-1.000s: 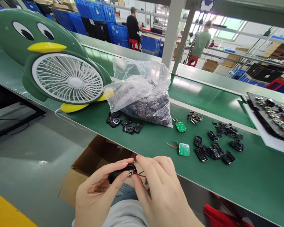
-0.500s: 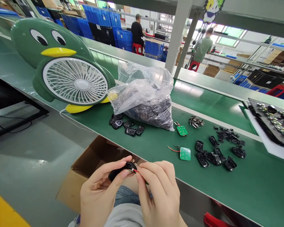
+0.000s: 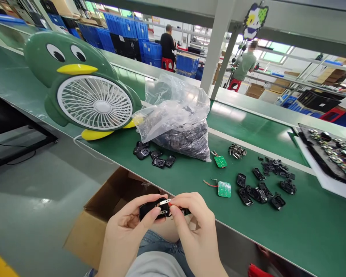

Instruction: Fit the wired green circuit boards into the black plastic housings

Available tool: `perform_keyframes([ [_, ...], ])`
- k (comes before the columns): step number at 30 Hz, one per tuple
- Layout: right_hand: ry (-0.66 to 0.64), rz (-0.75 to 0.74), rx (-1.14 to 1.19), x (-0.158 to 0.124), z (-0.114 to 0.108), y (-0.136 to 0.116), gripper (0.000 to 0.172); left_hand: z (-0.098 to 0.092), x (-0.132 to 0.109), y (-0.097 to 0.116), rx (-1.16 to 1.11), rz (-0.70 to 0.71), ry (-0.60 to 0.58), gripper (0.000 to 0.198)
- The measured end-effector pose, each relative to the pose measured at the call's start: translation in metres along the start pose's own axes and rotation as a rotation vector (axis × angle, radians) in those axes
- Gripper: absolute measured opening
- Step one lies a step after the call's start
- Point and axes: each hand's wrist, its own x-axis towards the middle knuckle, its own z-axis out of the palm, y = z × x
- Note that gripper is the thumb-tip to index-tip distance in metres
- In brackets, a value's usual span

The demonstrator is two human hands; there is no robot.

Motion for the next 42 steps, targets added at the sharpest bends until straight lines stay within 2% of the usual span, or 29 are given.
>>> perform_keyframes([
  [6, -0.099, 0.051, -0.022, 0.003, -0.008, -0.001, 0.013, -0.002, 0.002, -0.002, 0.041, -0.003, 0.016, 0.017],
  [11, -0.203, 0.124, -0.040, 0.011, -0.018, -0.005, 0.018, -0.009, 0.005, -0.006, 0.111, 0.017, -0.094, 0.018],
  [14, -0.253, 0.252, 0.062, 0.017, -0.021, -0.003, 0.028, -0.008, 0.006, -0.006, 0.114, 0.016, -0.045, 0.020],
  [18, -0.307, 0.385, 0.329, 0.023, -0.021, 0.008, 0.041, -0.004, 0.010, -0.008, 0.096, -0.011, 0.008, 0.024],
  [24, -0.322, 0.492, 0.467, 0.024, -0.024, 0.019, 0.034, -0.006, 0.022, -0.015, 0.044, -0.049, 0.038, 0.026],
  [27, -0.344, 0.502, 0.451, 0.024, -0.025, 0.018, 0.024, -0.006, 0.025, -0.016, 0.046, -0.049, 0.023, 0.025],
  [34, -0.309, 0.478, 0.323, 0.025, -0.026, 0.020, 0.022, -0.009, 0.032, -0.020, 0.119, -0.074, -0.070, 0.027],
  [38, -0.245, 0.399, 0.104, 0.024, -0.025, 0.020, 0.020, -0.005, 0.030, -0.021, 0.143, -0.087, -0.048, 0.025],
  [42, -0.212, 0.286, -0.029, 0.025, -0.024, 0.019, 0.011, 0.000, 0.027, -0.023, 0.153, -0.088, -0.083, 0.023],
])
